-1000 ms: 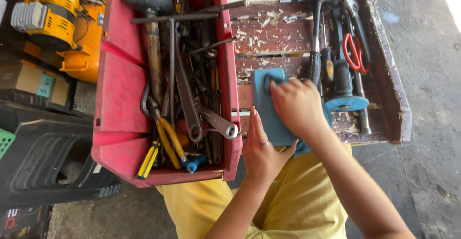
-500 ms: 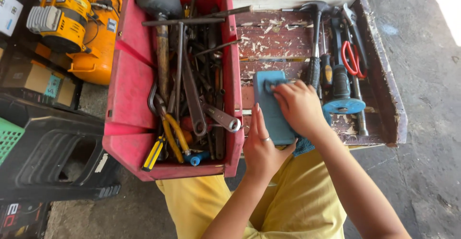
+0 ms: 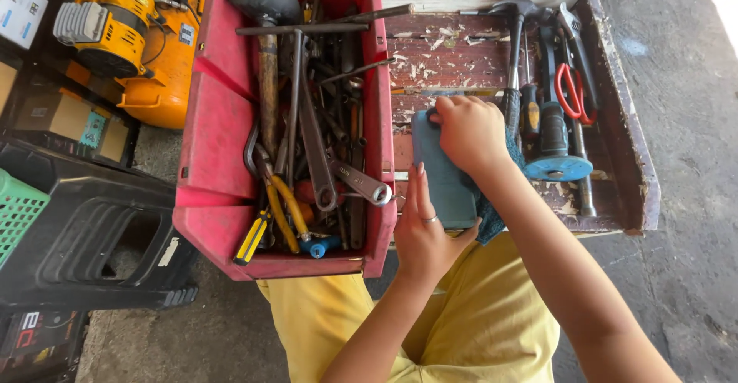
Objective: Cleaning a small blue plastic box with a cloth in a motorcycle repair shop.
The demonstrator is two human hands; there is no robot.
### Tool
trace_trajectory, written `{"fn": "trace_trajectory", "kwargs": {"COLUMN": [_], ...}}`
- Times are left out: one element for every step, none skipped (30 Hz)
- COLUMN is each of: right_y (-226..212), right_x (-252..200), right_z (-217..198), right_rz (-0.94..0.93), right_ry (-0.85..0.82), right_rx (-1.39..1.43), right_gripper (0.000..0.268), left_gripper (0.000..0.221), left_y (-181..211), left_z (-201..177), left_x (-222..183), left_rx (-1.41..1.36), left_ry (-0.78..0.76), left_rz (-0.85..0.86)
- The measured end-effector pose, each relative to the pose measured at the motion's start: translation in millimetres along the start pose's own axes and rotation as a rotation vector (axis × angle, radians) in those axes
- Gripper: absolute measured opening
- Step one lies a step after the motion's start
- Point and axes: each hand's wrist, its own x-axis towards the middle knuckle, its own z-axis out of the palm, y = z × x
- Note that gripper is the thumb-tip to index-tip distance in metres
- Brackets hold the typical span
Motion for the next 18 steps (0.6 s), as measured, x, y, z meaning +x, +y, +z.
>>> {"fn": "trace_trajectory", "kwargs": {"right_y": [-8.7, -17.6, -25.4, -24.8, -24.0, -23.0, -20.1, -17.0, -14.8, -10.0, -8.1, -6.2, -6.6, -6.9, -4.8, -8.2, -11.0, -13.7], "right_x": [-10.0, -19.4, -26.3, -25.2, -27.5, -30.6, -22.7, -14.9, -3.4, 4.9, 11.3, 17.6, 12.9, 8.7, 4.5, -3.2, -11.8, -20.6], "right_z": [-15.8, -31.4, -47.0, -44.1, -42.1, -40.0, -36.0, -32.4, -28.4, -26.5, -23.9, -21.1, -26.0, -30.3, -35.0, -41.9, -48.9, -55.7], "right_rz": [0.002, -0.054, -0.118, -0.124, -0.073, -0.021, -0.024, 0.018, 0.058, 0.054, 0.087, 0.121, 0.12, 0.003, -0.116, -0.116, -0.142, -0.168], "right_ry": [0.0, 0.028, 0.057, 0.059, 0.001, -0.057, -0.062, -0.068, -0.069, -0.069, -0.114, -0.16, -0.16, -0.096, -0.033, -0.036, -0.059, -0.081], "right_rx": [-0.001, -0.011, -0.022, -0.024, 0.031, 0.086, 0.087, 0.084, 0.082, 0.085, 0.098, 0.111, 0.116, 0.141, 0.16, 0.158, 0.129, 0.1], "right_gripper": [0.025, 0.021, 0.019, 0.019, 0.02, 0.023, 0.023, 0.025, 0.027, 0.027, 0.026, 0.026, 0.026, 0.025, 0.025, 0.025, 0.025, 0.024], "left_gripper": [0.113, 0.114, 0.114, 0.114, 0.115, 0.117, 0.117, 0.118, 0.12, 0.12, 0.119, 0.118, 0.118, 0.116, 0.115, 0.115, 0.115, 0.114], "left_y": [-0.5, -1.4, -1.9, -3.0, -1.7, -0.2, -0.1, 0.4, -0.8, 0.7, 1.1, 1.6, 1.8, 1.4, 2.2, -1.1, -3.7, -6.2], "left_z": [0.1, 0.2, 1.9, 2.7, 2.8, 2.9, 3.1, 3.2, 3.2, 4.5, 3.2, 2.0, 0.6, -0.4, 0.6, 2.6, 4.8, 7.3], "left_x": [-2.4, -4.4, -5.0, -2.7, -3.7, -5.4, -6.2, -7.0, -4.8, -2.6, -2.2, -1.9, -2.7, -3.0, -3.3, -4.9, -7.4, -10.1], "left_rx": [-0.001, 0.015, 0.033, 0.032, 0.036, 0.041, 0.042, 0.031, 0.023, 0.027, 0.014, 0.0, 0.004, 0.011, 0.013, 0.011, 0.003, -0.005], "left_ry": [-0.001, -0.007, -0.005, 0.001, -0.01, -0.02, -0.021, -0.019, -0.014, -0.011, -0.017, -0.022, -0.023, -0.035, -0.045, -0.045, -0.032, -0.019], "left_rz": [0.001, 0.003, 0.001, -0.002, -0.014, -0.027, -0.032, -0.037, -0.038, -0.04, -0.041, -0.043, -0.042, -0.05, -0.061, -0.064, -0.044, -0.024]}}
